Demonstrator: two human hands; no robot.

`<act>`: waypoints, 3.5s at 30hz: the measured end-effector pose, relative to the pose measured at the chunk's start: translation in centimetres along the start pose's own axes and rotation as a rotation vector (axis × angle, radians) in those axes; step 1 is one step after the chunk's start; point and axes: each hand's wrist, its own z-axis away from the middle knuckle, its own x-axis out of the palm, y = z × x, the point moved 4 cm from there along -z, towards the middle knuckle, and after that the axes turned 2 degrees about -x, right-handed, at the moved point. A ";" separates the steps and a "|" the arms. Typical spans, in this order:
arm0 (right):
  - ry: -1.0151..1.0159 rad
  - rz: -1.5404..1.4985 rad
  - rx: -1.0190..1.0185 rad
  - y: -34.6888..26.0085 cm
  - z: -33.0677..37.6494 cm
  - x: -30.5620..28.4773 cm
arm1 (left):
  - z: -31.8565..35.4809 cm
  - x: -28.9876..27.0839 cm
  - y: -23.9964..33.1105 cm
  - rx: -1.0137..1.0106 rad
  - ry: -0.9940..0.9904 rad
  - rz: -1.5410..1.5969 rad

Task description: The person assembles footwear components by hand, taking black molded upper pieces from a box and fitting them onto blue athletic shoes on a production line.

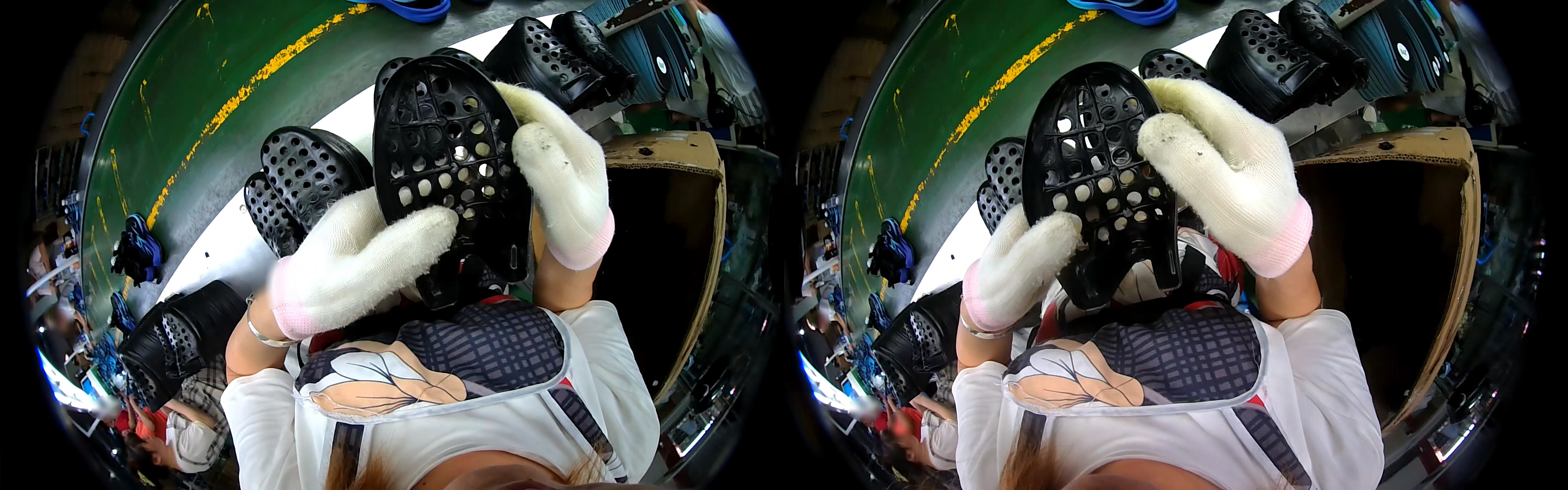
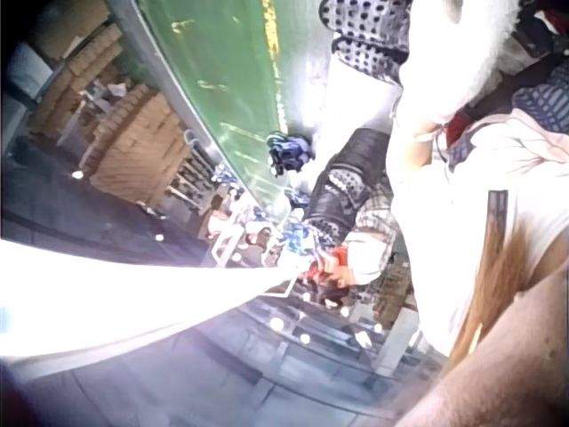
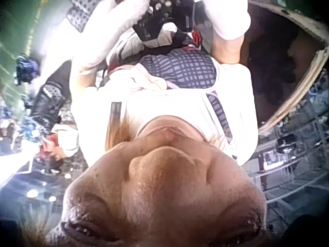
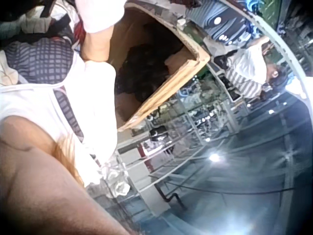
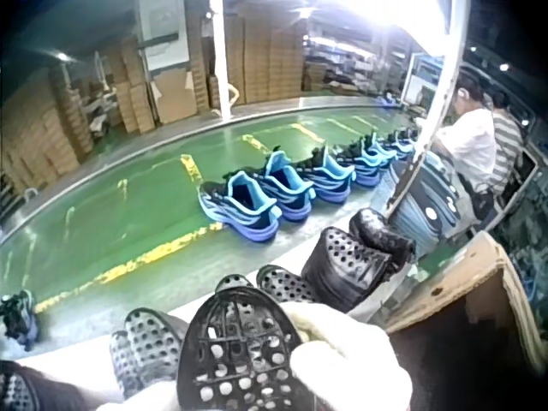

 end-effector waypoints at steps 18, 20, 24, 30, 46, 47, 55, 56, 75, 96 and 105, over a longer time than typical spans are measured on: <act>-0.145 0.181 -0.040 -2.2 -0.3 1.5 | 0.9 -1.3 -1.1 0.111 -0.069 0.121; -0.111 0.146 -0.050 -1.8 -0.5 1.5 | 0.9 -1.3 -1.4 0.124 -0.048 0.125; -0.095 0.081 -0.013 -1.7 -0.7 1.9 | 1.1 -1.0 -1.4 0.106 0.010 0.113; -0.139 0.153 -0.032 -1.4 -1.0 3.0 | 2.3 -1.5 -2.2 0.155 -0.016 0.184; -0.496 0.145 -0.066 -2.4 5.1 13.1 | 26.8 -7.2 -9.3 0.484 1.262 -0.133; -0.493 0.187 -0.019 -2.4 5.2 13.2 | 29.9 -7.3 -9.0 0.464 1.618 -0.465; -0.533 0.238 0.106 -1.4 4.9 13.2 | 33.2 -9.2 -12.0 -0.402 2.025 -1.248; -0.532 0.237 0.110 -1.4 5.1 13.3 | 33.0 -9.4 -12.1 -0.445 2.023 -1.218; -0.589 0.449 0.006 -0.1 3.1 8.2 | 30.7 -7.5 -9.5 -0.049 2.135 -1.276; 0.441 0.901 0.936 6.5 18.0 -26.1 | 8.5 -10.6 -8.3 0.477 1.046 -0.935; 1.033 1.153 1.247 15.9 36.9 -35.6 | 7.8 -8.5 -5.4 0.478 1.073 -1.107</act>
